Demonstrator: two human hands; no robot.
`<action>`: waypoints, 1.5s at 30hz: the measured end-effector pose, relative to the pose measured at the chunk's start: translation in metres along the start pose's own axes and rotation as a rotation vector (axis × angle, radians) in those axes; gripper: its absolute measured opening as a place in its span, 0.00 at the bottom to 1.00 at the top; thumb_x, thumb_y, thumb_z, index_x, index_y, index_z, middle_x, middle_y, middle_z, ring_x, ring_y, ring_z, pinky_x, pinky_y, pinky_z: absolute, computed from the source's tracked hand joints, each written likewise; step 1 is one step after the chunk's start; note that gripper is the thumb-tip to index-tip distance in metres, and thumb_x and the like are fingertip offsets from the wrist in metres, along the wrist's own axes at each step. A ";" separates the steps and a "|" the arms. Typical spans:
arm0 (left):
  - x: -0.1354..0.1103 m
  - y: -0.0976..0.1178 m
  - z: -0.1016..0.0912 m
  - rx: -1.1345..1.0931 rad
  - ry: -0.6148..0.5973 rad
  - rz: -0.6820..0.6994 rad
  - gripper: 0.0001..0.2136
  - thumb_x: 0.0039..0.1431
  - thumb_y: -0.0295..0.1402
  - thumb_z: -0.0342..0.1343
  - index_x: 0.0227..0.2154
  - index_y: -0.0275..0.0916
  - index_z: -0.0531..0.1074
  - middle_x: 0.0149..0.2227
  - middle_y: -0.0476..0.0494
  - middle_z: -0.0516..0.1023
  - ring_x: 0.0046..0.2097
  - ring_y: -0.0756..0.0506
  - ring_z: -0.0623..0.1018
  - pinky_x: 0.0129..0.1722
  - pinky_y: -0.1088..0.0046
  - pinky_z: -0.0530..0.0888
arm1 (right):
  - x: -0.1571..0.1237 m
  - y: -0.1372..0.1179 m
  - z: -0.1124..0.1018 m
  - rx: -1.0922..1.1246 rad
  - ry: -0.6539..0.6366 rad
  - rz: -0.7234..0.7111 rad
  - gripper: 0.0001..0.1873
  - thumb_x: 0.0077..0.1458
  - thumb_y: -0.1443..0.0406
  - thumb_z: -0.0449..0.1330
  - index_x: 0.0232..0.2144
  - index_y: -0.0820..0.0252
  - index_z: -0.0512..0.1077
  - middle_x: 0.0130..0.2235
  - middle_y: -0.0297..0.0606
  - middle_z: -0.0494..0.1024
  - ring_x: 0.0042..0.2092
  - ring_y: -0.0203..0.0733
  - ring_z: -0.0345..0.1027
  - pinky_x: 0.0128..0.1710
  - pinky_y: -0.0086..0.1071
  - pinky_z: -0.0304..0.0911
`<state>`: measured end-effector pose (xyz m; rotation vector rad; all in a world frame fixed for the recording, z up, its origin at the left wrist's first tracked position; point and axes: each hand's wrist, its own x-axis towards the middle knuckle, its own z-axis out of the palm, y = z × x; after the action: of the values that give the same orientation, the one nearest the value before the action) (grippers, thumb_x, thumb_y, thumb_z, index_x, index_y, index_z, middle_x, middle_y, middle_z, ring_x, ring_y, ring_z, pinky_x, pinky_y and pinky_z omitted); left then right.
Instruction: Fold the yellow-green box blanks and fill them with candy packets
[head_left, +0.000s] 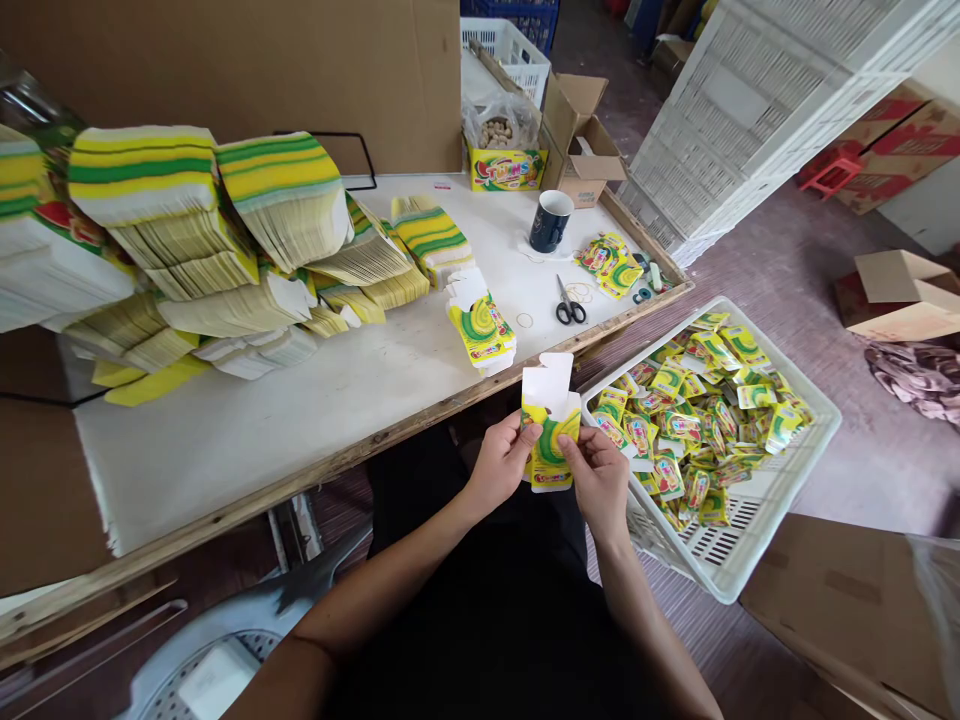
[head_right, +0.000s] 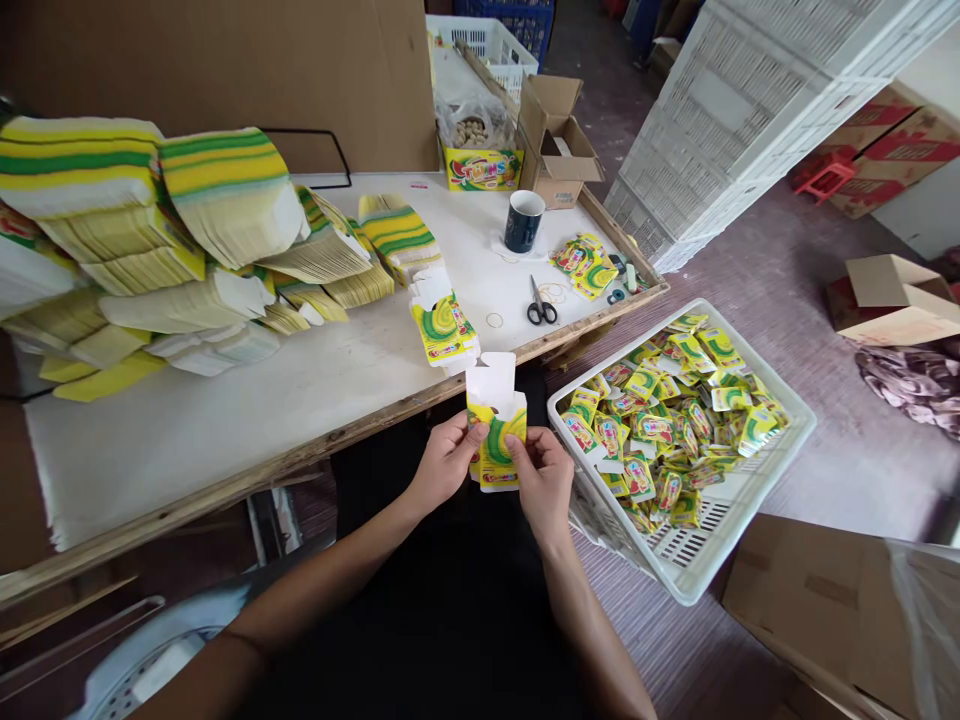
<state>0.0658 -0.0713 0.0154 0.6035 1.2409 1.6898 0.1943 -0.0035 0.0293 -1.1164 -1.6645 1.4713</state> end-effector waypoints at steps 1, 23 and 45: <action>0.000 -0.001 0.001 -0.014 0.002 0.010 0.22 0.59 0.49 0.61 0.48 0.37 0.70 0.39 0.43 0.81 0.39 0.48 0.79 0.41 0.73 0.76 | 0.001 0.000 -0.001 -0.032 0.030 -0.020 0.17 0.56 0.53 0.66 0.32 0.61 0.71 0.28 0.37 0.74 0.29 0.36 0.65 0.29 0.31 0.64; -0.007 0.016 -0.012 -0.079 -0.340 -0.123 0.34 0.57 0.39 0.65 0.62 0.47 0.53 0.48 0.39 0.79 0.41 0.46 0.82 0.41 0.72 0.78 | 0.014 -0.019 -0.027 -0.214 -0.114 -0.336 0.10 0.65 0.59 0.59 0.43 0.57 0.75 0.39 0.41 0.77 0.40 0.42 0.71 0.38 0.34 0.66; -0.006 0.009 -0.009 -0.002 -0.269 -0.098 0.30 0.58 0.39 0.64 0.62 0.38 0.63 0.53 0.35 0.79 0.49 0.44 0.81 0.46 0.74 0.78 | 0.015 -0.022 -0.030 -0.558 -0.189 -0.148 0.23 0.59 0.56 0.63 0.52 0.62 0.69 0.17 0.22 0.61 0.20 0.33 0.50 0.23 0.30 0.49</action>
<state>0.0574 -0.0812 0.0209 0.7308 1.0586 1.4740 0.2107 0.0232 0.0545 -1.1227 -2.3261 1.0688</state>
